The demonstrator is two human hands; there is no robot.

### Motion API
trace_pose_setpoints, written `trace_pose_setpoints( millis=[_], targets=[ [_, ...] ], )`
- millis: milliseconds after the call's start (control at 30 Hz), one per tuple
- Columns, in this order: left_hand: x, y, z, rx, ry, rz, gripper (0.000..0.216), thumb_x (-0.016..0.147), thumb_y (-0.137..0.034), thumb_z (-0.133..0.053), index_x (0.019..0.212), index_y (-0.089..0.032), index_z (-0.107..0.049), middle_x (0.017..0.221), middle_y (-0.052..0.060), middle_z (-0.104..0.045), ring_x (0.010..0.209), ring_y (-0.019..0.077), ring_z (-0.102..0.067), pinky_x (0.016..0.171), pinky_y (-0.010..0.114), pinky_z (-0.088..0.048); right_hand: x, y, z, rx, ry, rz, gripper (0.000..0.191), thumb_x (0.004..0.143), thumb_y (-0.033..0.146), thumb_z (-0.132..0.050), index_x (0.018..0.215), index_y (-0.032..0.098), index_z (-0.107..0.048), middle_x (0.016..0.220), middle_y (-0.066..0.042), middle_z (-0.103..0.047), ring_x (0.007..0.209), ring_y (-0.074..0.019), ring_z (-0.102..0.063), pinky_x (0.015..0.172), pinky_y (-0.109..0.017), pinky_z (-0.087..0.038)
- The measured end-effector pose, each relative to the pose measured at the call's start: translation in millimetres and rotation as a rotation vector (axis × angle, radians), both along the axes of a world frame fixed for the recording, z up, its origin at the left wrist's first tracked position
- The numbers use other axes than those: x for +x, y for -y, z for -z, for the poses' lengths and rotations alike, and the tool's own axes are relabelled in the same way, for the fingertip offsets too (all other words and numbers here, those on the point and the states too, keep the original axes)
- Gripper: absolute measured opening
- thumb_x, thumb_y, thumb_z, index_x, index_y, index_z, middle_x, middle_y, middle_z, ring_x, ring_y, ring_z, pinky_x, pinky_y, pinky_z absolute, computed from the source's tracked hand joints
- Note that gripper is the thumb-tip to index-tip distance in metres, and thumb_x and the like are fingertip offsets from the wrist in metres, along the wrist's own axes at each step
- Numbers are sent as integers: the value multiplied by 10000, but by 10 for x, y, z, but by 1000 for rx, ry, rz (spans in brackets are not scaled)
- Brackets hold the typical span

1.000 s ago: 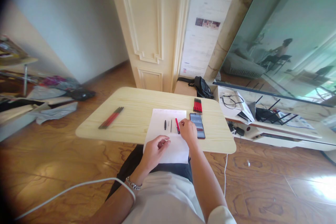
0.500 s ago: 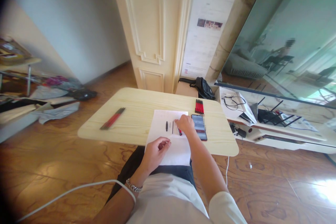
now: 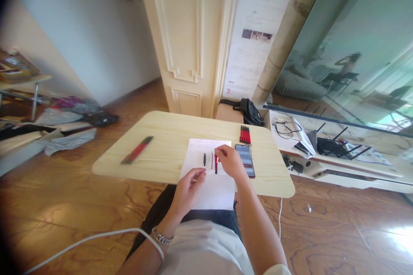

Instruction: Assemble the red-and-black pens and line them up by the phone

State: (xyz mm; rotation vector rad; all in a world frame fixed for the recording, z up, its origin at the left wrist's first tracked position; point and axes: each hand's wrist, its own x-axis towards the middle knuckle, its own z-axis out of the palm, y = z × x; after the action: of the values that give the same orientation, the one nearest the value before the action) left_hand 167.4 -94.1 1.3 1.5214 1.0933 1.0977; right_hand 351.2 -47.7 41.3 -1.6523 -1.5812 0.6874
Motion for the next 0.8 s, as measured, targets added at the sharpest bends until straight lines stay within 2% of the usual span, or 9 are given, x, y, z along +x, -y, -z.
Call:
trace_pose_setpoints(
  millis=[133,233,333,433,533,667,800],
  targets=[
    [42,9,-49,-31,97,45,400,894,-474,-458,1089,-164,-617,980,93,-684,892,191,-630,766,286,-494,-232,312,57,76,-225,-74,319,853,439,-492,922,173,-655,779,-39,-672,683,-147,-594,633,-246,-457],
    [64,12,-39,-49,146,93,417,895,-495,-445,1060,-154,-620,893,79,-688,821,177,-634,740,279,-497,-365,439,178,69,-281,-97,299,838,434,-527,911,184,-674,848,-43,-684,720,-150,-606,667,-256,-477],
    [68,4,41,-99,207,103,402,880,-503,-468,1005,-149,-612,766,51,-658,729,162,-632,695,276,-506,-347,438,270,40,-271,-127,300,843,428,-524,943,199,-690,899,-40,-692,771,-159,-620,682,-259,-479],
    [66,-7,134,-141,253,78,380,876,-504,-474,958,-151,-590,690,22,-607,616,134,-599,597,250,-486,-185,309,291,47,-165,-32,316,872,411,-477,996,209,-687,926,-35,-699,785,-159,-621,716,-265,-470],
    [67,-20,178,-130,252,48,356,883,-492,-466,930,-157,-578,649,0,-568,537,104,-537,508,214,-418,-3,114,289,55,75,141,269,869,350,-485,977,218,-693,968,-36,-700,826,-164,-623,781,-271,-444],
    [58,-40,174,-102,223,45,333,899,-463,-450,922,-157,-578,648,-8,-547,502,82,-485,485,204,-378,70,-86,343,-91,319,114,208,829,299,-553,946,228,-709,966,-47,-700,843,-169,-628,778,-256,-419],
    [34,-50,166,-85,192,56,321,911,-442,-435,927,-159,-584,650,-12,-535,494,76,-467,489,206,-373,-4,-155,454,-134,423,106,206,828,316,-564,941,217,-705,939,-63,-690,874,-174,-620,757,-243,-401]
  ],
)
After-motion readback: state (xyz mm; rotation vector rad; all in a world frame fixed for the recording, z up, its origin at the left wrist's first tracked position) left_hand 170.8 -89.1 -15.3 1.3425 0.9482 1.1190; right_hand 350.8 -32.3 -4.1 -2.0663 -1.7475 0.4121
